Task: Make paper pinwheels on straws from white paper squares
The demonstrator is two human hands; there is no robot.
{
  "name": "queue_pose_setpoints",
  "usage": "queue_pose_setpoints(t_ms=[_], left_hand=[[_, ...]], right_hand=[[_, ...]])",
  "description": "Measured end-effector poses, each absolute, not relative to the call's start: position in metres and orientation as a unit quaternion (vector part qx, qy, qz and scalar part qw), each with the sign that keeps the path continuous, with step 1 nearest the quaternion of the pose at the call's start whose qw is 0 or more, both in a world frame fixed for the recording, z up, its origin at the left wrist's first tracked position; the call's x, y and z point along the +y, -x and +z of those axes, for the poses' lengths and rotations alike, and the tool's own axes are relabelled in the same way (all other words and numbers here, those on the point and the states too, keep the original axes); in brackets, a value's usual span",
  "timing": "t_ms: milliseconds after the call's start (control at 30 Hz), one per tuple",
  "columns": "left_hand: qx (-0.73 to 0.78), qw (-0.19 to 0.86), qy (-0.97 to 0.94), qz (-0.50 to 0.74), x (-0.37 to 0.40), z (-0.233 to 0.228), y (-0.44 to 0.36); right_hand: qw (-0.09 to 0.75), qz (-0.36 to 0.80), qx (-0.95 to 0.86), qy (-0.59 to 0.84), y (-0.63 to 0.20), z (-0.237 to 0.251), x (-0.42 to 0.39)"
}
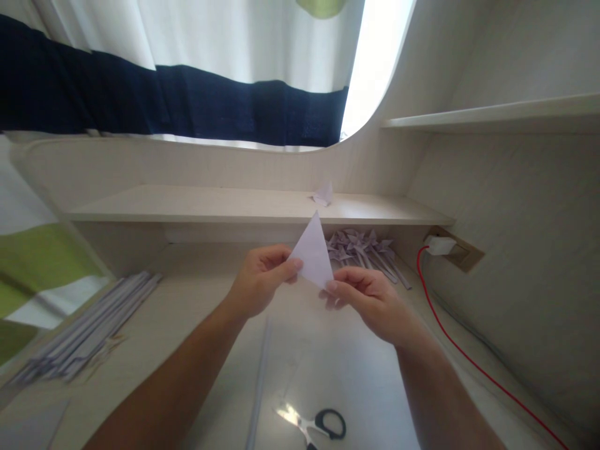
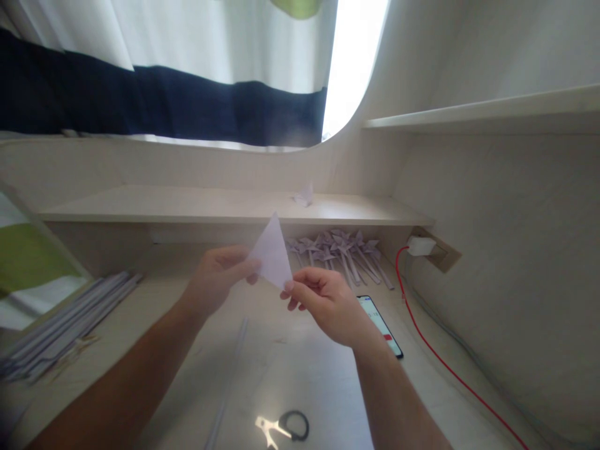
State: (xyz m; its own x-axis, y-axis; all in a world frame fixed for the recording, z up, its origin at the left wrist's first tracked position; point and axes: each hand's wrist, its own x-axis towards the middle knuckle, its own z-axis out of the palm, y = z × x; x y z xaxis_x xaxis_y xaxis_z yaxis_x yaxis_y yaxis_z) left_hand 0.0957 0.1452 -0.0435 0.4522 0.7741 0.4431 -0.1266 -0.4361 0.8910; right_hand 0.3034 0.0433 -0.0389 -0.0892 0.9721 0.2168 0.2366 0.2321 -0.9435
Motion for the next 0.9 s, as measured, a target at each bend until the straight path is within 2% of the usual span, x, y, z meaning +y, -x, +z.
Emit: queue_pose_setpoints(t_ms=[133,300,533,900], left_hand=[[0.233,0.464,-0.726,0.451,0.143,-0.046,-0.097],[0.236,0.458,-0.735,0.441,0.139,-0.043,-0.098],[0.250,0.445,-0.732,0.452,0.137,-0.041,-0.097],[0.252,0.435,-0.728,0.466,0.130,-0.031,-0.099]], right_hand=[[0.518,0.380,-0.608,0.466,-0.302,-0.040,0.045],[0.516,0.348,-0.615,0.484,-0.305,-0.039,0.044],[0.519,0.373,-0.599,0.483,-0.308,-0.041,0.042],[0.522,0.309,-0.599,0.523,-0.309,-0.041,0.041]])
